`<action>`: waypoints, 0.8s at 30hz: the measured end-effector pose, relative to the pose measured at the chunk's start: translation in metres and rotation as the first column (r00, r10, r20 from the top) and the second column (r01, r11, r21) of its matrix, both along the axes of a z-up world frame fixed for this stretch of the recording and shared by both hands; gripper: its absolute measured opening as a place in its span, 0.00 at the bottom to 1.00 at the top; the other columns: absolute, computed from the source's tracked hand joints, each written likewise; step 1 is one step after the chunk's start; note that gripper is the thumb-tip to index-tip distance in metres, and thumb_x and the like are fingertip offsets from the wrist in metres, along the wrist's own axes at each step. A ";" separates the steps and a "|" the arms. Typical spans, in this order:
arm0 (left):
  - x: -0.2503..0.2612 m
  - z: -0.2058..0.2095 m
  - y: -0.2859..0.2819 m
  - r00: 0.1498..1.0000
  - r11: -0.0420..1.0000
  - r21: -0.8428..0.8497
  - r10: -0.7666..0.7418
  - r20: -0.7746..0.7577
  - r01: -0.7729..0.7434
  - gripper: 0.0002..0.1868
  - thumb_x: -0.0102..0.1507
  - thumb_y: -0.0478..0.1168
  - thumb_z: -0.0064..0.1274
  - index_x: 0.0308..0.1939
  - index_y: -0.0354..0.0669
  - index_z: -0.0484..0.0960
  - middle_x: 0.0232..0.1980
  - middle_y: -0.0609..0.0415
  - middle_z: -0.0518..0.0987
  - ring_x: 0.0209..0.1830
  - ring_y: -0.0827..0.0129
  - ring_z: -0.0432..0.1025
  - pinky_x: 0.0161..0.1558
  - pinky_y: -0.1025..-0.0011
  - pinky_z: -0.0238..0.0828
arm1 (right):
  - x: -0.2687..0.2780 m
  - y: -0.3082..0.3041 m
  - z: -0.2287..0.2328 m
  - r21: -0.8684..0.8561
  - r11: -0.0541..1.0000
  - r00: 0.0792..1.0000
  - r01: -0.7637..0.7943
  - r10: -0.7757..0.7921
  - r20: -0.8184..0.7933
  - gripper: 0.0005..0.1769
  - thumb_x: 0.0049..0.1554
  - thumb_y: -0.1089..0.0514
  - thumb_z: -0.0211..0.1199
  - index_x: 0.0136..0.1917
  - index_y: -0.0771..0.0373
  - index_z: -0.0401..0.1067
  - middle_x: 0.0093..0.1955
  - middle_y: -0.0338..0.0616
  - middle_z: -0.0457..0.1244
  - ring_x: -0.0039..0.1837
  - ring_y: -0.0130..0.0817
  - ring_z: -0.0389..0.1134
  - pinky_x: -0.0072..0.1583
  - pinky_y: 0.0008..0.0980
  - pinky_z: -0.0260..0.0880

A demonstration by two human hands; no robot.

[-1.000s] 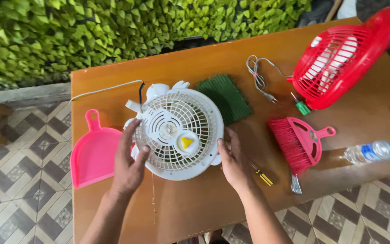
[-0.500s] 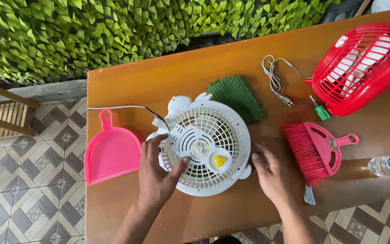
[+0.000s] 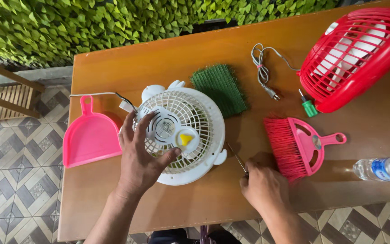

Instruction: The person sits on the floor and handles several small portable fans. They place a white fan on a table, use a screwdriver to remove screws from the back, and separate the front and rear grilles to expose the fan blades.

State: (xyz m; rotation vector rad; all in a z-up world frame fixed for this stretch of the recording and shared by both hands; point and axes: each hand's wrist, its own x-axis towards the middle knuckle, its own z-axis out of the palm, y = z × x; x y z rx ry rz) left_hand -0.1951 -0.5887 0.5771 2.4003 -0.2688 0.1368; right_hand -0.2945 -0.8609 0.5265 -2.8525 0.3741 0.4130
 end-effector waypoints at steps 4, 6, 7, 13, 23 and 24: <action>-0.009 0.013 -0.016 0.999 0.995 0.103 -0.019 0.027 0.016 0.57 0.37 0.53 0.79 0.68 0.53 0.68 0.75 0.32 0.52 0.75 0.35 0.48 0.70 0.41 0.51 | -0.003 -0.013 0.023 0.062 0.994 0.966 0.095 -0.107 0.235 0.10 0.56 0.57 0.63 0.53 0.53 0.74 0.44 0.47 0.71 0.43 0.50 0.73 0.46 0.47 0.72; -0.013 0.016 -0.027 0.999 0.992 0.121 -0.029 0.039 0.024 0.57 0.37 0.54 0.78 0.68 0.53 0.68 0.76 0.31 0.52 0.75 0.34 0.48 0.69 0.41 0.53 | -0.004 -0.020 0.042 0.170 0.984 0.905 0.047 -0.114 0.409 0.09 0.55 0.60 0.62 0.51 0.55 0.75 0.44 0.46 0.70 0.42 0.49 0.72 0.43 0.45 0.71; -0.014 0.016 -0.031 0.998 0.991 0.129 -0.034 0.044 0.028 0.56 0.37 0.54 0.78 0.67 0.52 0.68 0.76 0.31 0.52 0.75 0.34 0.48 0.68 0.41 0.53 | -0.007 -0.023 0.053 0.238 0.971 0.885 0.008 -0.117 0.450 0.08 0.56 0.59 0.62 0.50 0.56 0.75 0.44 0.46 0.70 0.42 0.48 0.72 0.42 0.44 0.71; -0.008 0.014 -0.031 0.997 0.988 0.147 -0.053 0.049 0.045 0.52 0.38 0.56 0.78 0.65 0.55 0.75 0.76 0.33 0.53 0.75 0.35 0.48 0.69 0.41 0.53 | -0.012 -0.005 0.091 0.257 0.960 0.906 -0.111 -0.009 0.423 0.04 0.52 0.59 0.63 0.44 0.56 0.76 0.38 0.39 0.69 0.38 0.41 0.72 0.39 0.40 0.70; -0.007 0.005 -0.007 0.984 0.985 0.058 -0.165 0.062 0.161 0.53 0.38 0.53 0.78 0.66 0.55 0.73 0.77 0.31 0.52 0.77 0.34 0.47 0.70 0.41 0.54 | 0.011 0.026 0.102 0.094 0.961 0.939 -0.262 0.231 0.254 0.03 0.51 0.57 0.64 0.39 0.57 0.73 0.37 0.39 0.67 0.36 0.45 0.71 0.37 0.45 0.70; -0.010 0.001 -0.005 0.983 0.984 0.058 -0.172 0.058 0.169 0.53 0.38 0.53 0.78 0.66 0.54 0.72 0.77 0.31 0.52 0.77 0.34 0.47 0.70 0.41 0.54 | 0.008 0.026 0.098 0.092 0.958 0.941 -0.273 0.246 0.234 0.03 0.51 0.57 0.64 0.40 0.57 0.73 0.36 0.40 0.67 0.36 0.45 0.71 0.37 0.45 0.70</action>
